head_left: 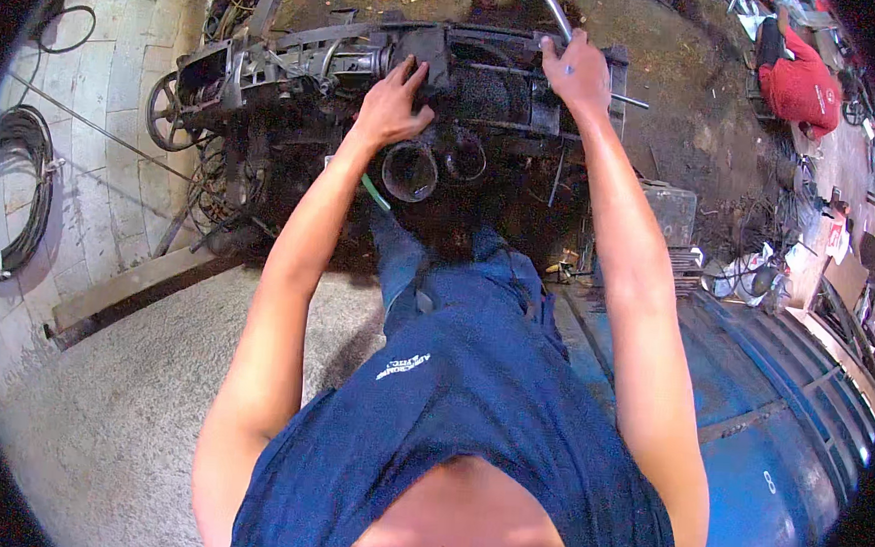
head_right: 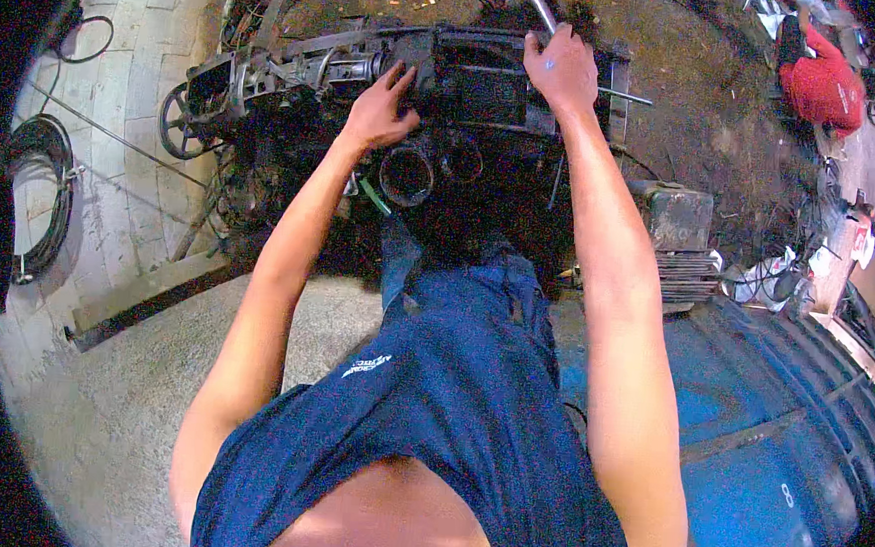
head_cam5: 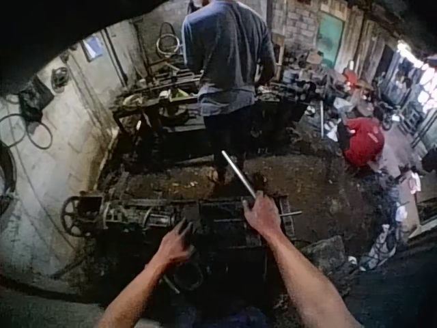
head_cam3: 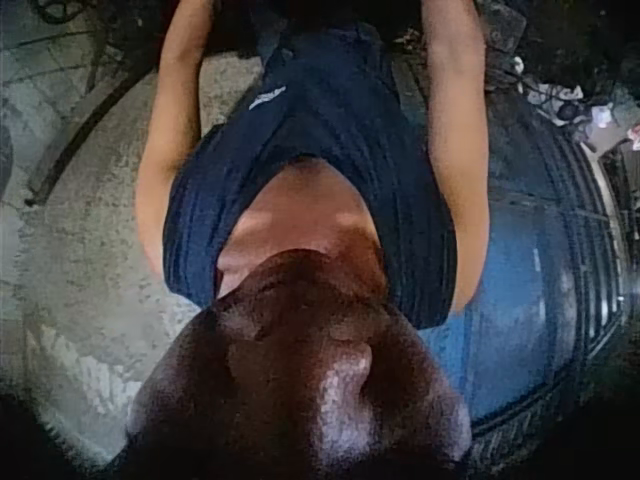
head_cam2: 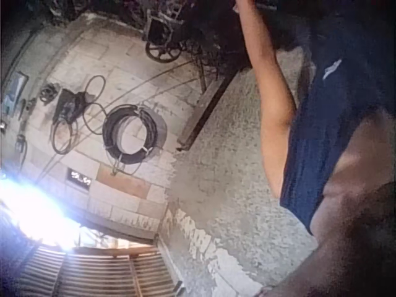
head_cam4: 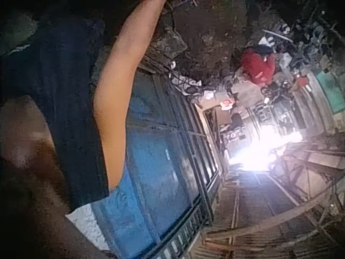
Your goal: Manually bending metal rods using a fabrication machine.
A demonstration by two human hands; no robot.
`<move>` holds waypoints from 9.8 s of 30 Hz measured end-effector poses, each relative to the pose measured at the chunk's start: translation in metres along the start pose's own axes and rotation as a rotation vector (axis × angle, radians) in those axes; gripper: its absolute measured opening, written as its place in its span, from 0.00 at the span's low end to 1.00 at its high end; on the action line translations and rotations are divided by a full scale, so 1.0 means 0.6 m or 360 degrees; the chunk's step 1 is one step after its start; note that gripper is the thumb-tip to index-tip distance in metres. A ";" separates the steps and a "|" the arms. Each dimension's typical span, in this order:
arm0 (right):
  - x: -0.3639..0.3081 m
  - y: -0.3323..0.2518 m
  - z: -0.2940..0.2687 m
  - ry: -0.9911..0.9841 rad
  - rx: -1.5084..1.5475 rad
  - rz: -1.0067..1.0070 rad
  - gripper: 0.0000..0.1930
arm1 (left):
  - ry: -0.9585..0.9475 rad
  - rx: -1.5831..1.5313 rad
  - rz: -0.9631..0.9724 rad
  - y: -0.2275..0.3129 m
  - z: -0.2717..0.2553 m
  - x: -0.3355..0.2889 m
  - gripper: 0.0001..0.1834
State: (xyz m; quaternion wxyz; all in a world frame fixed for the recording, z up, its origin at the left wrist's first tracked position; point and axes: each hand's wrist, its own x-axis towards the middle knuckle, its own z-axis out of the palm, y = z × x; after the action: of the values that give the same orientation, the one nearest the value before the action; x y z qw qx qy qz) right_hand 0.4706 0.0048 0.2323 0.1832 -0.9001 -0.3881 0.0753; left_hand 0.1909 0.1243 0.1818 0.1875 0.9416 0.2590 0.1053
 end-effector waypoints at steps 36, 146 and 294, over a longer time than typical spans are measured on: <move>-0.096 0.122 0.160 0.0114 0.0957 0.0402 0.43 | -0.1066 0.0767 -0.0061 -0.059 0.042 0.176 0.56; -0.036 0.212 0.131 0.0263 0.0584 0.0356 0.46 | 0.0151 0.0623 -0.0559 -0.210 -0.199 -0.035 0.45; -0.223 -0.053 0.084 -0.0187 0.0643 0.0300 0.20 | 0.0607 -0.2575 -0.2226 -0.009 0.122 -0.344 0.25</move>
State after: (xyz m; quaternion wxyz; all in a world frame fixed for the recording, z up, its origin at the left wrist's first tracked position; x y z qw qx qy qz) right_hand 0.3431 -0.0586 0.1970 0.3290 -0.8714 -0.2894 0.2206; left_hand 0.0362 -0.0020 0.0923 0.7277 0.1512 0.6167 0.2592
